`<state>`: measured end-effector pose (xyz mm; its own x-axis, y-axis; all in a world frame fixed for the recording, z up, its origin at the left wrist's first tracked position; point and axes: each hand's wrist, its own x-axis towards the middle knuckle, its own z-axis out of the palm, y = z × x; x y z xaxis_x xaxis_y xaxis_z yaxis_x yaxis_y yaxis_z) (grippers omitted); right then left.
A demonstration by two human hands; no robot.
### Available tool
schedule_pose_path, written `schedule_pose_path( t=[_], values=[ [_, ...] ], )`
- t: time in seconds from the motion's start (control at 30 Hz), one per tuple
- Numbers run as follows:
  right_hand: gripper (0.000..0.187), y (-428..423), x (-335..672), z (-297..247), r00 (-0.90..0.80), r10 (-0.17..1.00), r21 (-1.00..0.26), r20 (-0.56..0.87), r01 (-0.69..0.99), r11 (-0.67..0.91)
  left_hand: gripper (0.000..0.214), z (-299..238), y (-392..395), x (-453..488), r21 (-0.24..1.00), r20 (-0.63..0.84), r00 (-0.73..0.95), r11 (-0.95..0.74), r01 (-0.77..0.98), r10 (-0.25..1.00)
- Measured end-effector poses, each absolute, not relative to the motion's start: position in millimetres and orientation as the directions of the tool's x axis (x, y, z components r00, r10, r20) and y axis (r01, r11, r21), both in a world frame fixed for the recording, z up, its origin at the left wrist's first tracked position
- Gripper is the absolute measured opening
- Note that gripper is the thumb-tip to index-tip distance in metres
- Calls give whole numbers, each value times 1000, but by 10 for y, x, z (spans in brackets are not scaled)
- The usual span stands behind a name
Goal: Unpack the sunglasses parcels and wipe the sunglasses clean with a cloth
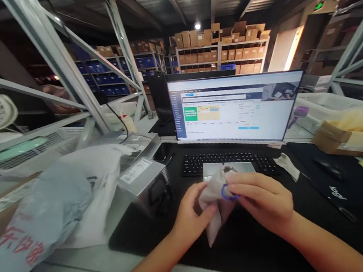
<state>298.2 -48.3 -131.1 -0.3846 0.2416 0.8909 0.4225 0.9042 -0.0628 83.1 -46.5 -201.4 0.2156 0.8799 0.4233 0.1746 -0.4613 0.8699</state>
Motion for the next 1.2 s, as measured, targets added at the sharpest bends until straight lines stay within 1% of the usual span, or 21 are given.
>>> schedule_pose_path(
  t=[0.07, 0.13, 0.2, 0.27, 0.33, 0.43, 0.5, 0.57, 0.67, 0.7, 0.77, 0.83, 0.9, 0.97, 1.03, 1.07, 1.13, 1.2],
  values=[
    [43, -481, 2957, -1324, -379, 265, -132, 886, 342, 930, 44, -1989, -476, 798, 870, 430, 201, -464, 167, 880],
    [43, -470, 2984, -1333, -330, 313, -204, 891, 324, 924, 45, -1979, -479, 783, 893, 421, 172, -440, 92, 891],
    [39, -443, 3037, -1344, -270, 379, -291, 885, 314, 904, 46, -1995, -463, 769, 924, 382, 120, -383, -14, 916],
    [31, -408, 3096, -1355, -271, 444, -371, 854, 280, 885, 54, -2030, -426, 740, 935, 347, 58, -340, -101, 936],
    [30, -381, 3142, -1364, -310, 485, -419, 817, 257, 871, 61, -2068, -380, 695, 932, 348, -12, -347, -106, 938],
    [36, -387, 3154, -1368, -366, 483, -404, 796, 272, 873, 61, -2100, -322, 619, 899, 436, -106, -437, 9, 894],
    [38, -408, 3126, -1366, -406, 465, -363, 787, 305, 880, 58, -2107, -293, 580, 872, 490, -129, -483, 83, 862],
    [38, -414, 3085, -1365, -412, 483, -350, 773, 358, 865, 55, -2116, -265, 558, 849, 524, -131, -503, 164, 842],
    [34, -365, 3037, -1378, -359, 546, -377, 757, 443, 814, 55, -2139, -229, 547, 778, 592, -92, -537, 326, 801],
    [33, -339, 3028, -1388, -370, 569, -386, 734, 462, 798, 56, -2145, -224, 547, 745, 619, -65, -559, 364, 783],
    [28, -287, 3017, -1415, -443, 598, -388, 667, 478, 788, 57, -2149, -231, 547, 701, 643, 8, -593, 396, 766],
    [23, -244, 3019, -1449, -498, 601, -377, 625, 481, 791, 57, -2138, -258, 545, 691, 638, 79, -615, 380, 766],
    [22, -212, 3047, -1478, -485, 585, -365, 650, 476, 800, 60, -2126, -295, 549, 720, 613, 120, -614, 322, 781],
    [22, -190, 3112, -1496, -414, 598, -388, 686, 487, 783, 75, -2130, -329, 565, 790, 577, 104, -586, 183, 810],
    [21, -177, 3206, -1506, -316, 678, -464, 664, 537, 705, 91, -2160, -347, 598, 855, 518, 92, -518, -23, 851],
    [22, -171, 3254, -1513, -259, 731, -511, 631, 570, 643, 94, -2181, -348, 620, 879, 473, 91, -462, -120, 876],
    [28, -158, 3328, -1540, -147, 824, -599, 547, 619, 508, 84, -2218, -338, 668, 915, 336, 74, -307, -263, 939],
    [34, -130, 3351, -1575, -79, 869, -669, 488, 606, 430, 71, -2225, -321, 712, 913, 150, 62, -114, -391, 987]
  ],
)
